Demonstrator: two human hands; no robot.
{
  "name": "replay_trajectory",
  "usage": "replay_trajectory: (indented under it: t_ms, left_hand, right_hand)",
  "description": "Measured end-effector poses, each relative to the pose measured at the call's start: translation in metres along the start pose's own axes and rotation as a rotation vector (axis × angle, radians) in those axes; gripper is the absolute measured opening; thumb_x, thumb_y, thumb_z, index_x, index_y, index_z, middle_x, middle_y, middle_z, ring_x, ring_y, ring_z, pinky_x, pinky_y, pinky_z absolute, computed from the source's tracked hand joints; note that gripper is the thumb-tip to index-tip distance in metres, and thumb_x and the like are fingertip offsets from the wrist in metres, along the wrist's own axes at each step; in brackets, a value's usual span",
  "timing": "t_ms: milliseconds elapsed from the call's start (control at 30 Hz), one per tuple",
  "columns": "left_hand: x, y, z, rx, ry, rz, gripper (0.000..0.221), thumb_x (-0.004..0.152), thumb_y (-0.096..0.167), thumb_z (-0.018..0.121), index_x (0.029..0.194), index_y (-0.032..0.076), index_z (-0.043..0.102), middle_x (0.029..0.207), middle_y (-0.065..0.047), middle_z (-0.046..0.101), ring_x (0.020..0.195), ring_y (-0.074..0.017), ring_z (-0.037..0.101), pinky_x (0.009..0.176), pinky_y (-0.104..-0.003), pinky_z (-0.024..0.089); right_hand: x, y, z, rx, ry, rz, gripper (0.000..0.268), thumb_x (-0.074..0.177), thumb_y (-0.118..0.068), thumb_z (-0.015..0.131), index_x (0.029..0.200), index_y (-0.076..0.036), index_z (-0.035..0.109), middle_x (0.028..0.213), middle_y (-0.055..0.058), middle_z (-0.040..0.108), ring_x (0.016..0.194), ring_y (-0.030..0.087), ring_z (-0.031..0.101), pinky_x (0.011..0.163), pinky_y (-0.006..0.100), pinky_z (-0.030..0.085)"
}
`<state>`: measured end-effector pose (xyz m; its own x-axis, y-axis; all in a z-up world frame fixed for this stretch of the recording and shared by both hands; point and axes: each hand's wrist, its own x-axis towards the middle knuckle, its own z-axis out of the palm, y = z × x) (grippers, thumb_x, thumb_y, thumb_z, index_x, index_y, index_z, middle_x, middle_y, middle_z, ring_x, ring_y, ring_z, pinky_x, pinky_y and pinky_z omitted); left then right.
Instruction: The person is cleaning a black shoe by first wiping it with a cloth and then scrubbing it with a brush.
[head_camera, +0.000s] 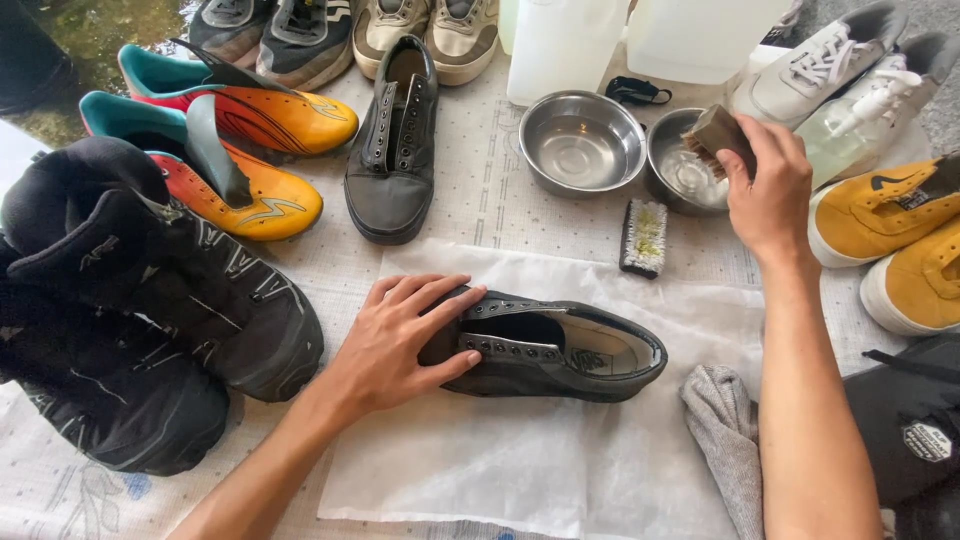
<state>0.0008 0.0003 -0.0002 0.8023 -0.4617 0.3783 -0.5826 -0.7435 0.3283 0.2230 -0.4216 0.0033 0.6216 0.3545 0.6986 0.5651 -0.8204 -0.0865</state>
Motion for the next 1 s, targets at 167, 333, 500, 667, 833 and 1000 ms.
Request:
replay_trajectory:
  t_ms: [167,333,500,667,833,1000]
  left_hand:
    - [-0.0001,0.0002,-0.0008,0.001,0.007,0.0,0.062,0.097,0.054,0.058,0.149,0.021,0.053,0.147,-0.009,0.059,0.131,-0.0295,0.055,0.107,-0.048,0.035]
    - [-0.0008,0.0,-0.0003,0.0,0.004,0.002,0.063,0.097,0.054,0.057,0.15,0.021,0.052,0.148,-0.009,0.059,0.131,-0.0293,0.055,0.108,-0.048,0.034]
    - [-0.0002,0.0006,-0.0012,-0.003,-0.013,-0.008,0.063,0.098,0.055,0.055,0.152,0.022,0.05,0.149,-0.009,0.058,0.133,-0.0294,0.053,0.108,-0.048,0.033]
    - [-0.001,0.0024,-0.0022,-0.008,-0.01,-0.007,0.063,0.098,0.054,0.056,0.151,0.021,0.051,0.149,-0.01,0.058,0.133,-0.0296,0.053,0.109,-0.048,0.034]
    - [0.0003,0.0028,-0.0024,-0.016,-0.009,-0.003,0.063,0.099,0.054,0.055,0.152,0.021,0.05,0.149,-0.01,0.058,0.133,-0.0295,0.053,0.107,-0.048,0.035]
    - [-0.0017,0.0003,0.0023,-0.015,0.044,-0.006,0.061,0.097,0.054,0.058,0.148,0.021,0.055,0.147,-0.007,0.06,0.129,-0.0296,0.055,0.102,-0.047,0.039]
  right_hand:
    - [-0.0004,0.0,0.0003,-0.005,-0.002,-0.007,0.037,0.105,0.004,0.073,0.141,0.01,0.065,0.124,0.028,0.066,0.109,0.045,0.058,0.089,0.053,0.049]
    - [-0.0009,0.0009,-0.001,-0.013,0.004,-0.009,0.038,0.105,0.005,0.071,0.142,0.01,0.065,0.125,0.028,0.065,0.109,0.046,0.057,0.09,0.053,0.048]
    - [0.0004,-0.0004,-0.0026,0.014,-0.015,-0.005,0.039,0.103,0.007,0.069,0.141,0.01,0.064,0.126,0.028,0.064,0.112,0.047,0.058,0.093,0.054,0.047]
    - [-0.0001,-0.0001,-0.001,0.025,-0.08,0.013,0.042,0.102,0.008,0.067,0.144,0.009,0.062,0.13,0.027,0.064,0.116,0.044,0.057,0.096,0.053,0.048]
    - [0.0018,-0.0024,-0.0065,0.046,-0.087,0.033,0.042,0.101,0.008,0.063,0.143,0.008,0.061,0.13,0.027,0.062,0.116,0.045,0.057,0.096,0.053,0.047]
    - [0.0039,0.0027,-0.0077,0.01,-0.134,0.065,0.038,0.103,0.002,0.063,0.14,0.004,0.063,0.132,0.027,0.065,0.11,0.049,0.055,0.091,0.058,0.045]
